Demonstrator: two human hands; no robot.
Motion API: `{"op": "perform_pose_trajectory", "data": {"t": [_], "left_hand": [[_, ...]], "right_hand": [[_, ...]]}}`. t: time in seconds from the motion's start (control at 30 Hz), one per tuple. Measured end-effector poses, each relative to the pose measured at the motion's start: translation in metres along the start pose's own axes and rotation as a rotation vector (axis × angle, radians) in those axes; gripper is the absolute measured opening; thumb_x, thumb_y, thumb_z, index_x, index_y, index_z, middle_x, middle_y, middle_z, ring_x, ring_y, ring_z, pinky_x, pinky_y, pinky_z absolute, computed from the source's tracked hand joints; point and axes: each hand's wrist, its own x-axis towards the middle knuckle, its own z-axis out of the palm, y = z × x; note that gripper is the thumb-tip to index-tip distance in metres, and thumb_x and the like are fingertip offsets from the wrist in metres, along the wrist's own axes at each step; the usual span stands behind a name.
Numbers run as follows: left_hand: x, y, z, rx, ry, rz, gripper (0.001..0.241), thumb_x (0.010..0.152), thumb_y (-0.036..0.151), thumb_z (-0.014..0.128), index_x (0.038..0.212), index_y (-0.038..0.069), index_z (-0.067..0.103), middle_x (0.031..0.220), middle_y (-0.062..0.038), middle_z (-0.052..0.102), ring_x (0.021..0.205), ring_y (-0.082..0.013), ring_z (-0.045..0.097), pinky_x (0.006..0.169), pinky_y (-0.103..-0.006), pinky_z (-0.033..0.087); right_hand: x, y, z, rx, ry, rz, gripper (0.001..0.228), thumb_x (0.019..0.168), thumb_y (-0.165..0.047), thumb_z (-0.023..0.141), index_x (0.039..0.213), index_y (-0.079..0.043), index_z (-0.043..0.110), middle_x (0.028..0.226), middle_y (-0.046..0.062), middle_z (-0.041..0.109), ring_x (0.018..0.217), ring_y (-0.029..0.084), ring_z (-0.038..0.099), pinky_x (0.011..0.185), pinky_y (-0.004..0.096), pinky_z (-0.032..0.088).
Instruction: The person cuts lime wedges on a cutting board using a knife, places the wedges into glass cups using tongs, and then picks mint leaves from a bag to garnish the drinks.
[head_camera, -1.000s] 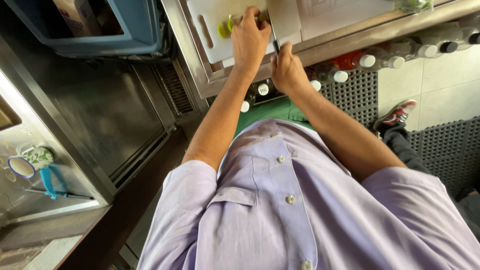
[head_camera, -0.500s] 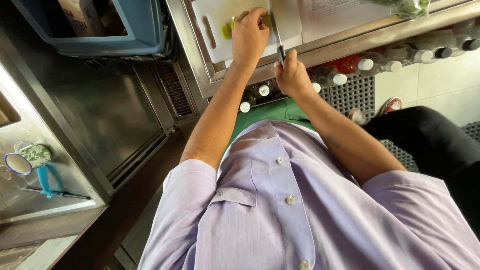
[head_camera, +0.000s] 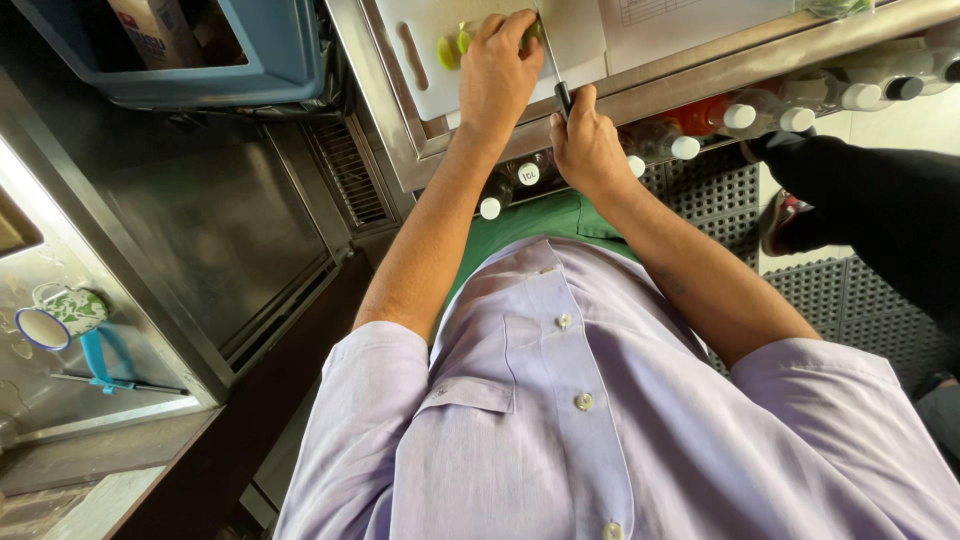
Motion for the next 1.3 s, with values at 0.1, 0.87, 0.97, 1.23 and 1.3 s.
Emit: {"op": "perform_pose_trajectory", "data": {"t": [0.1,0.87,0.97,1.23,1.3], "left_hand": [[0.001,0.000,0.002,0.048,0.013,0.028,0.021,0.088,0.005,0.070,0.108,0.009,0.072,0.101,-0.010,0.071,0.084,-0.0323,0.073,0.070,-0.0392,0.060],[-0.003,0.006,0.010,-0.170,0.140,-0.161,0.022,0.083,0.004,0.072,0.104,0.009,0.072,0.064,-0.008,0.072,0.063,-0.0249,0.071,0.064,-0.0375,0.056],[-0.005,0.011,0.015,-0.207,0.131,-0.239,0.024,0.084,0.004,0.069,0.108,0.010,0.071,0.062,-0.008,0.071,0.055,-0.0220,0.070,0.059,-0.0356,0.056],[-0.004,0.011,0.017,-0.178,0.151,-0.209,0.025,0.085,0.005,0.068,0.109,0.011,0.071,0.062,-0.006,0.070,0.052,-0.0199,0.069,0.055,-0.0344,0.055],[-0.003,0.012,0.017,-0.211,0.114,-0.250,0.022,0.087,0.005,0.067,0.109,0.010,0.071,0.057,-0.005,0.069,0.048,-0.0198,0.067,0.054,-0.0343,0.054]], "right_hand": [[0.000,-0.001,-0.001,-0.036,-0.030,0.056,0.028,0.106,-0.012,0.056,0.112,0.005,0.035,0.080,0.032,0.066,0.075,0.056,0.063,0.068,0.062,0.050],[0.006,0.002,0.002,0.169,0.021,-0.017,0.028,0.106,-0.008,0.059,0.113,0.004,0.034,0.080,0.032,0.063,0.077,0.056,0.062,0.062,0.059,0.046],[0.004,-0.002,0.000,0.156,-0.003,-0.041,0.027,0.105,-0.006,0.057,0.111,0.004,0.033,0.082,0.031,0.065,0.079,0.055,0.063,0.064,0.058,0.048],[0.003,-0.003,-0.004,0.069,-0.050,-0.007,0.028,0.105,-0.007,0.056,0.112,0.005,0.032,0.080,0.033,0.064,0.076,0.057,0.062,0.065,0.061,0.048],[0.005,-0.003,-0.003,0.013,-0.081,0.053,0.028,0.105,-0.009,0.056,0.112,0.005,0.033,0.077,0.035,0.063,0.075,0.057,0.062,0.066,0.063,0.049]]}}
